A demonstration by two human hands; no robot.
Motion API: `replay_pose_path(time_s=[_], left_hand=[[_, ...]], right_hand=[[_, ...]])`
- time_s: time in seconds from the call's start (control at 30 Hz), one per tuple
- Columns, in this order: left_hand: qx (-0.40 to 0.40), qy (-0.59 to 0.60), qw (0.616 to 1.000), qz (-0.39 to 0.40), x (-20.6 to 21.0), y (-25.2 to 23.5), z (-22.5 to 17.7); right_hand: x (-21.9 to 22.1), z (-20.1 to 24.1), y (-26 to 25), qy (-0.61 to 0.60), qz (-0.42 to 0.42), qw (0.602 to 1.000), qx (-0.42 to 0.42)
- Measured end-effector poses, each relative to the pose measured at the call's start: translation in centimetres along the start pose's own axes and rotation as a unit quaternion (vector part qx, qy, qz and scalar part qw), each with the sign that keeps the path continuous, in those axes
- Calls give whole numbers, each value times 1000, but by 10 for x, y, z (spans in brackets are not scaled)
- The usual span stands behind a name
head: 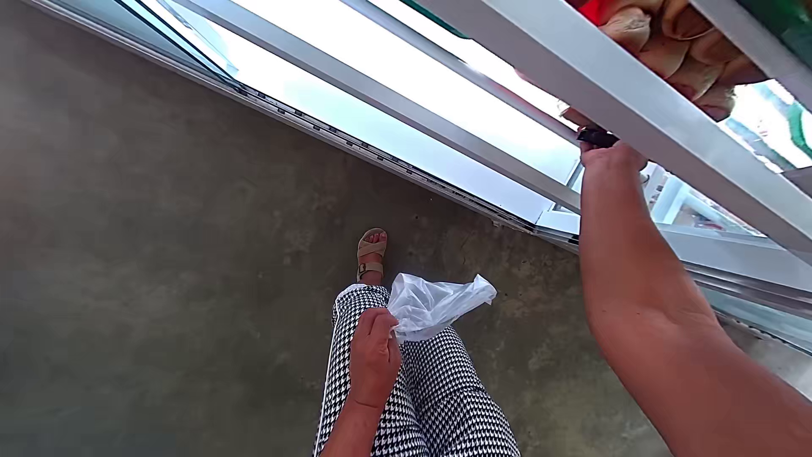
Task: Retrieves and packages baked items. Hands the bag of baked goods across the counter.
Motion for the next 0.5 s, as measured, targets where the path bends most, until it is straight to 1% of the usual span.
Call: replay_pose_path(time_s=[0.07,0.1,0.13,0.17,0.23,0.3,0.4,0.43,0.5], left_hand=[[-3,-1,1000,2,1,3,-2],[-7,-3,1000,1,1,5,-2],[-11,-6,1000,1,1,5,-2],[-18,-12,1000,7,0,7,-2],[-29,-25,999,24,-1,13,-1],[-40,-18,998,41,-1,20,-1],[-82,24,994,73,-2,20,-13],[-98,36,991,78,-4,16,-21],[-103,39,991,72,-11,2,-38]], right_hand=[[-11,-36,-71,-2,4,999,35],[-19,-61,-113,-24,-10,998,52],[-23,-80,-137,-55,-22,996,68],[-26,-91,-143,-76,-33,993,82],[-38,-96,-136,-82,-54,992,76],[-66,-93,-126,-34,-48,997,53],[-144,-95,-108,87,44,994,47],[-172,-98,-99,151,82,984,47],[-212,-93,-82,284,148,947,2]])
Point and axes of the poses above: each hand's wrist, its own y-axis away from the middle knuckle, its own x-axis out of the palm, z = x × y, the point moved 6 cm from there along -y, towards the middle knuckle, and after that the axes turned 4 degrees about -z, right-handed, at the moved point
